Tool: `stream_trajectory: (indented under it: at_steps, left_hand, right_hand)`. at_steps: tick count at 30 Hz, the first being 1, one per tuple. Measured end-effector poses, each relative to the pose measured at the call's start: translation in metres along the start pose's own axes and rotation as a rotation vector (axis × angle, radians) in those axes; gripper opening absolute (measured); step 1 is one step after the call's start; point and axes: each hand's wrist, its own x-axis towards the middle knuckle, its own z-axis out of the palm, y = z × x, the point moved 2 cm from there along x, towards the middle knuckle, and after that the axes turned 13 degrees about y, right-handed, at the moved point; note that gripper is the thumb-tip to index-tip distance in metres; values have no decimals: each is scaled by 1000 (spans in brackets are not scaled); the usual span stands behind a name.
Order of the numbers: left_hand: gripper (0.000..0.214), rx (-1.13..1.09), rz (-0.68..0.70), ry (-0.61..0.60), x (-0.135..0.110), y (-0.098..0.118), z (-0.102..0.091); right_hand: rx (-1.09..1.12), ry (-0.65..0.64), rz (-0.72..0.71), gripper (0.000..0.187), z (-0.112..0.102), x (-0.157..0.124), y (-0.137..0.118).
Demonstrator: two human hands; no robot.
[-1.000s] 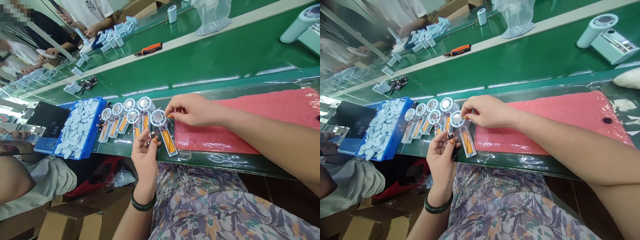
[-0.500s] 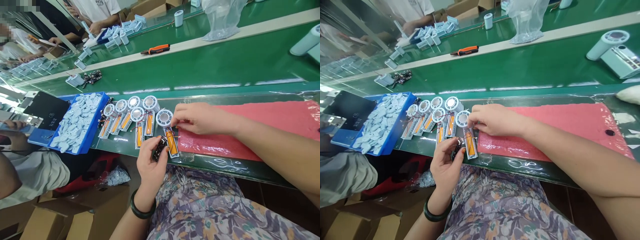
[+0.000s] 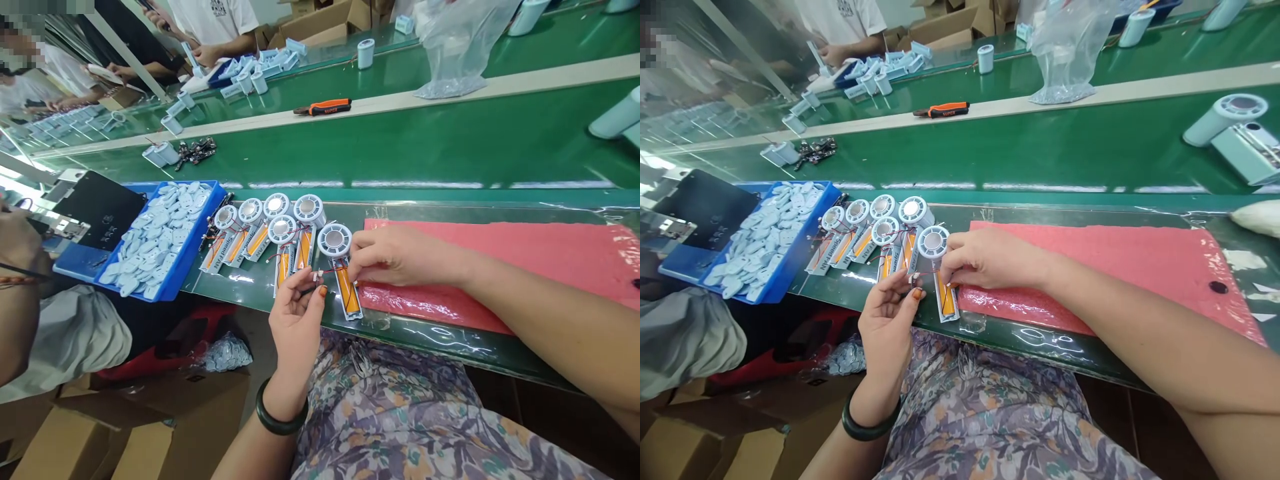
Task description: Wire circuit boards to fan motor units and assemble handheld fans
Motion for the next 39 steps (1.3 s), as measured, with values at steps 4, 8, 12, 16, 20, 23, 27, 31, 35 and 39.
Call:
stream_trajectory:
  at_steps: [4, 8, 12, 16, 20, 23, 27, 31, 35, 39]
  left_hand:
    - [39, -43, -96, -7, 0, -4, -1]
    - [42, -66, -154, 10, 1, -4, -1]
    - [40, -95, -179, 23, 1, 0, 2]
    - [38, -108, -186, 18, 1, -1, 5]
    - [30, -88, -128, 3, 0, -4, 3]
    - [27, -78, -96, -4, -1, -3, 3]
    - [37, -147, -252, 19, 0, 0, 5]
    - [45, -184, -321, 40, 3, 4, 9]
    - [47, -194, -298, 44, 2, 3, 12]
    - [43, -175, -237, 11, 0, 1, 12]
  right_hand:
    - [40, 35, 41, 13, -2, 1, 4]
    - [80, 176, 128, 11, -5, 1, 11]
    - [121, 281, 207, 14, -4, 2, 11]
    - [161, 320, 300, 14, 3, 2, 6]
    - [157, 405, 380, 11, 8, 4, 2]
    - [165, 448, 431, 9, 11, 5, 1]
    - [215, 365, 342, 9, 16, 5, -1]
    - [139, 288, 179, 14, 21, 7, -8]
    - [-92, 251, 226, 15, 23, 12, -20]
    - [-229, 196, 351, 12, 24, 18, -27]
